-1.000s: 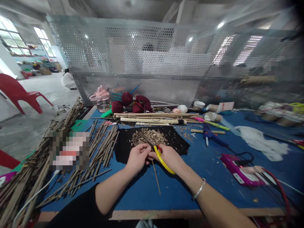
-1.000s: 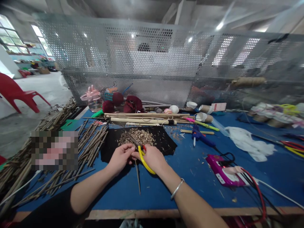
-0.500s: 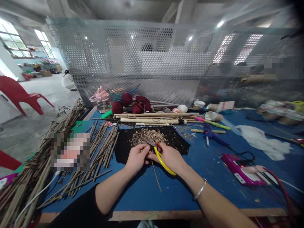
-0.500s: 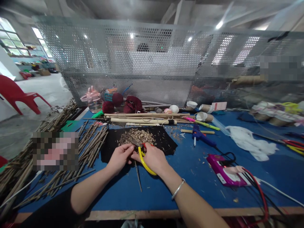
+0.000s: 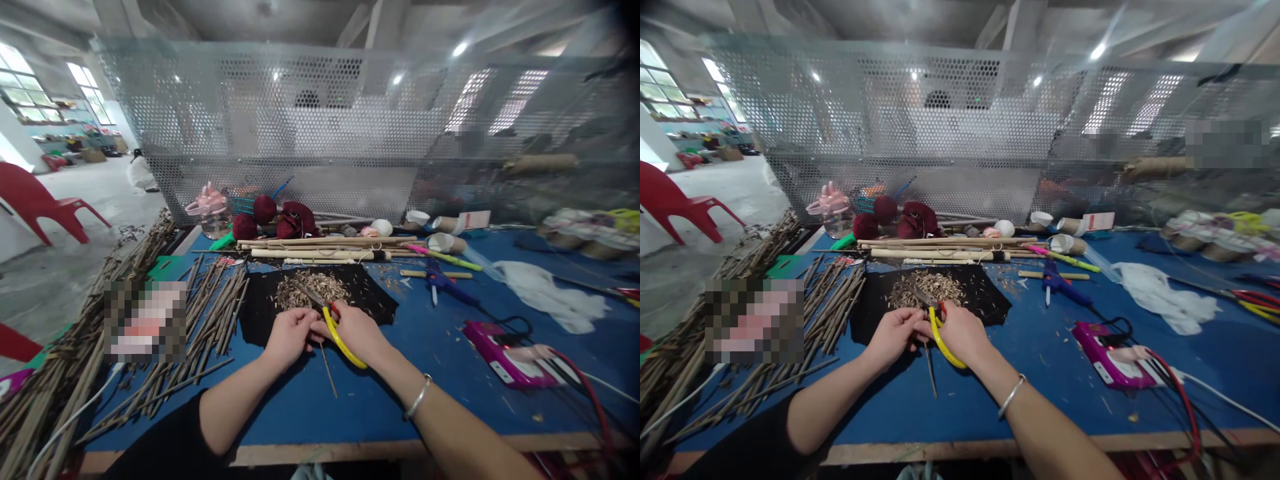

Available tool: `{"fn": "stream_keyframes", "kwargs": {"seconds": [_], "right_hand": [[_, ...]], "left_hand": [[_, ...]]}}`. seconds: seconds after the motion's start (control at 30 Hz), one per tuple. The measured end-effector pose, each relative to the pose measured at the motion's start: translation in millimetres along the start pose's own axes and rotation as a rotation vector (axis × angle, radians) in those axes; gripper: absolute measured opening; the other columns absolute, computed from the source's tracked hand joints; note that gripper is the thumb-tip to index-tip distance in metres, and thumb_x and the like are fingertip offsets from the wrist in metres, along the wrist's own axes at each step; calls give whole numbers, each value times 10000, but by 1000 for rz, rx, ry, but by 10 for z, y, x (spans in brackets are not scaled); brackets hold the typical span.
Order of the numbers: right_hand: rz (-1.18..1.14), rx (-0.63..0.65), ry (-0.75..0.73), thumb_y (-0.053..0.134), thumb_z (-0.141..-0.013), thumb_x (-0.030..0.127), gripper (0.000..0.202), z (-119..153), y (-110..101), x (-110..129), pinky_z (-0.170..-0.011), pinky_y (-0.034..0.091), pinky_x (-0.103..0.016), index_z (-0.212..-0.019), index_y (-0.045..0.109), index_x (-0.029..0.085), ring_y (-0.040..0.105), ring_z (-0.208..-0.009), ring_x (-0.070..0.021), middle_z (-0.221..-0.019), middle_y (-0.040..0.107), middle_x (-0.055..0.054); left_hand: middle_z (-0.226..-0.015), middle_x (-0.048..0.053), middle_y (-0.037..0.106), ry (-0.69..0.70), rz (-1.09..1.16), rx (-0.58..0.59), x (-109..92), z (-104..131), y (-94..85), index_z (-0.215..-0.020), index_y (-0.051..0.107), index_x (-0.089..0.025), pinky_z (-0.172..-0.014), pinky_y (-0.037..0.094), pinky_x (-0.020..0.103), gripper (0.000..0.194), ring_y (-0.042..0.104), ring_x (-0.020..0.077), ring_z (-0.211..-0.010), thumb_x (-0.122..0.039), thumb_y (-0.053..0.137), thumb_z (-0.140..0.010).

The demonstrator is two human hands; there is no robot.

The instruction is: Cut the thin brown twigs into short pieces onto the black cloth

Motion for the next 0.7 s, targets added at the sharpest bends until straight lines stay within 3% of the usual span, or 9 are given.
{"fn": "stream_keyframes", "kwargs": {"seconds": [0.3, 0.57, 0.7], "right_hand": [[35, 42, 35, 469, -673, 684, 499, -16, -13, -1, -518, 298, -241, -767, 538, 199, 596, -681, -197, -743, 634, -65], [38, 4, -38, 522, -625, 685, 567, 26, -37, 65, -585, 339, -255, -894, 488, 187, 605, -796, -232, -858, 632, -77], [40, -5, -44, 492, -647, 694, 557, 15, -25, 64, -574, 332, -259, -891, 482, 194, 609, -774, -230, -822, 634, -72]], "left_hand": [[-598, 38, 608, -8, 15, -20, 21, -16, -46, -776, 590, -111, -338, 367, 133, 356, 577, 100, -482, -454, 597, -677], [-450, -42, 504, 35, -84, -98, -11, -34, -128, -683, 577, -126, -308, 350, 148, 303, 396, 36, -323, -420, 641, -647], [-459, -26, 531, 29, -62, -87, -11, -36, -110, -670, 561, -133, -316, 348, 149, 302, 448, 58, -355, -423, 640, -644]]}}
Point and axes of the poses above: each hand's wrist, its own z-axis away from the middle knuckle, its own y-axis out of the palm, x = y × z, the point moved 9 cm from there along -z, towards the middle knuckle
